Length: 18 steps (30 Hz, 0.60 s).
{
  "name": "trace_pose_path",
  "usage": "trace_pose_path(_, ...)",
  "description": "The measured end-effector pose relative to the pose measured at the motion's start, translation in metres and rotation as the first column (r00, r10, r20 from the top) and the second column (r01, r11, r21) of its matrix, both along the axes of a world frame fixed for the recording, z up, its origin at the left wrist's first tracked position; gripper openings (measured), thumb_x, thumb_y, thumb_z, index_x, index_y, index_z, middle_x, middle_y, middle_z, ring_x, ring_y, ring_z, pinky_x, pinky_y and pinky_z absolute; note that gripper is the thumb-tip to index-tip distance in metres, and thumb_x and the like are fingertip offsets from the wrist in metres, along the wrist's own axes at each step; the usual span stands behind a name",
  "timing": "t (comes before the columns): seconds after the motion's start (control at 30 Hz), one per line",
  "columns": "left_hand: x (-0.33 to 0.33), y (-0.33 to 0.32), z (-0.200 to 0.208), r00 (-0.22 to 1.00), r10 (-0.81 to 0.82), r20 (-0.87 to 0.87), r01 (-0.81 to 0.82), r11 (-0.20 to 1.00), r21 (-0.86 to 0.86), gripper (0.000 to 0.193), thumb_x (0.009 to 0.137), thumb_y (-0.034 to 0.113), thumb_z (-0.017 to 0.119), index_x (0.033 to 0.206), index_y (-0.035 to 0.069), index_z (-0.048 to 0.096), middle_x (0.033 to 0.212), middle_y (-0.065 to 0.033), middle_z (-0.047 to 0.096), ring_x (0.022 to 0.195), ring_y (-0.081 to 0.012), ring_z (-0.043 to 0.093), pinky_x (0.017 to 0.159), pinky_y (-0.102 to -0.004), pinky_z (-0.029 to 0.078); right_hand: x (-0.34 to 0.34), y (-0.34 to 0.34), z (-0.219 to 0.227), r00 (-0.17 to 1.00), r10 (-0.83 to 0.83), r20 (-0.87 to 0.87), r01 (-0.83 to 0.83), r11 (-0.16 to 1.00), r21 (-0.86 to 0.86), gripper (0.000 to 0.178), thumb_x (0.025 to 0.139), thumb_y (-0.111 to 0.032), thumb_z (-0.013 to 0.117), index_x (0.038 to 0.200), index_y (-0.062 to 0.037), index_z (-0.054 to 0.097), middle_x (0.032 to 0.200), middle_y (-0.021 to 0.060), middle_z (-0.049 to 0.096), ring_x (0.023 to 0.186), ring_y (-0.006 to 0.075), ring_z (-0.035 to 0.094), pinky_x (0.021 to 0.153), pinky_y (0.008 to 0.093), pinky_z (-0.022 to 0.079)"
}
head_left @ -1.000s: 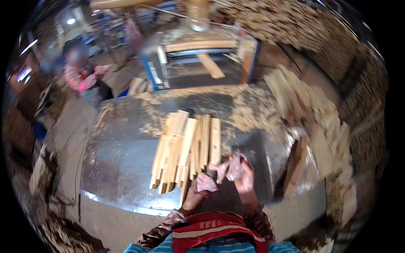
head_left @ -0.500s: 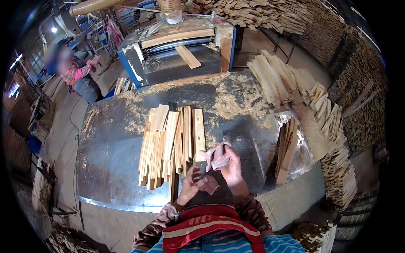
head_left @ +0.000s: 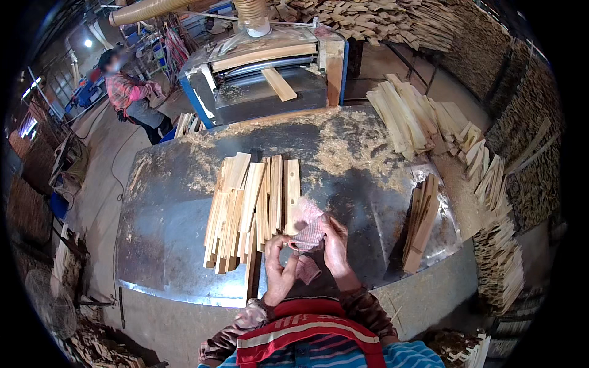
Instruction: The person sorts and stacks light-colored wooden planks on a metal workbench in a workshop. They pick up planks from a pile, inspect them, and arrange them into neat stacks, occasionally moving them to different locations on the table.
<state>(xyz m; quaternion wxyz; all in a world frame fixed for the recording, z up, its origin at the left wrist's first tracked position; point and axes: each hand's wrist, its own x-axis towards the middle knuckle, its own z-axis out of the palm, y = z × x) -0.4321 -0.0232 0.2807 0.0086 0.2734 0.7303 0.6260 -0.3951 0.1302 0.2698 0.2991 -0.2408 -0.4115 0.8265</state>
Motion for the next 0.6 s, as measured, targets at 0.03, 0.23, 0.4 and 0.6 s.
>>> trace_pose_path(0.03, 0.001, -0.001, 0.0, 0.993, -0.039, 0.114, 0.032, 0.998, 0.059, 0.033, 0.086, -0.002, 0.065, 0.118, 0.001, 0.056, 0.113, -0.0106, 0.054, 0.106, -0.0222, 0.055, 0.092, -0.0339, 0.045, 0.001, 0.001, -0.003, 1.0, 0.014, 0.01, -0.014, 0.999, 0.042, 0.022, 0.099, -0.021, 0.063, 0.098, -0.0005, 0.069, 0.09, -0.0028, 0.064, 0.086, 0.0051, 0.056, 0.081, 0.0238, 0.045)
trace_pose_path(0.23, -0.006, -0.002, 0.006, 0.964, -0.127, 0.235, 0.119, 0.992, 0.048, 0.035, 0.082, -0.004, 0.067, 0.116, 0.001, 0.061, 0.099, -0.009, 0.057, 0.097, -0.0202, 0.06, 0.084, -0.0324, 0.049, -0.002, -0.012, 0.008, 0.983, 0.092, -0.158, -0.106, 0.991, -0.085, 0.018, 0.099, -0.016, 0.059, 0.109, -0.0034, 0.067, 0.101, -0.001, 0.065, 0.095, 0.0103, 0.059, 0.089, 0.0278, 0.046)
trace_pose_path(0.4, -0.012, -0.001, 0.018, 0.983, -0.185, 0.013, 0.186, 0.98, -0.065, 0.03, 0.08, 0.0, 0.07, 0.109, 0.0, 0.067, 0.108, -0.0136, 0.061, 0.101, -0.0262, 0.061, 0.089, -0.0351, 0.049, 0.006, -0.022, 0.022, 0.951, 0.104, -0.292, -0.215, 0.9, -0.378, 0.023, 0.096, -0.013, 0.054, 0.116, -0.0073, 0.062, 0.11, 0.0035, 0.066, 0.104, 0.0194, 0.061, 0.097, 0.0372, 0.046)
trace_pose_path(0.6, -0.006, 0.004, 0.022, 0.953, -0.261, -0.152, 0.238, 0.959, -0.152, 0.029, 0.082, 0.005, 0.069, 0.11, -0.001, 0.066, 0.123, -0.0243, 0.059, 0.116, -0.0365, 0.06, 0.094, -0.0404, 0.05, 0.014, -0.012, -0.025, 0.938, 0.013, -0.347, -0.194, 0.849, -0.491, 0.03, 0.089, -0.018, 0.054, 0.116, -0.0076, 0.061, 0.112, 0.0057, 0.065, 0.108, 0.0237, 0.06, 0.098, 0.042, 0.046)
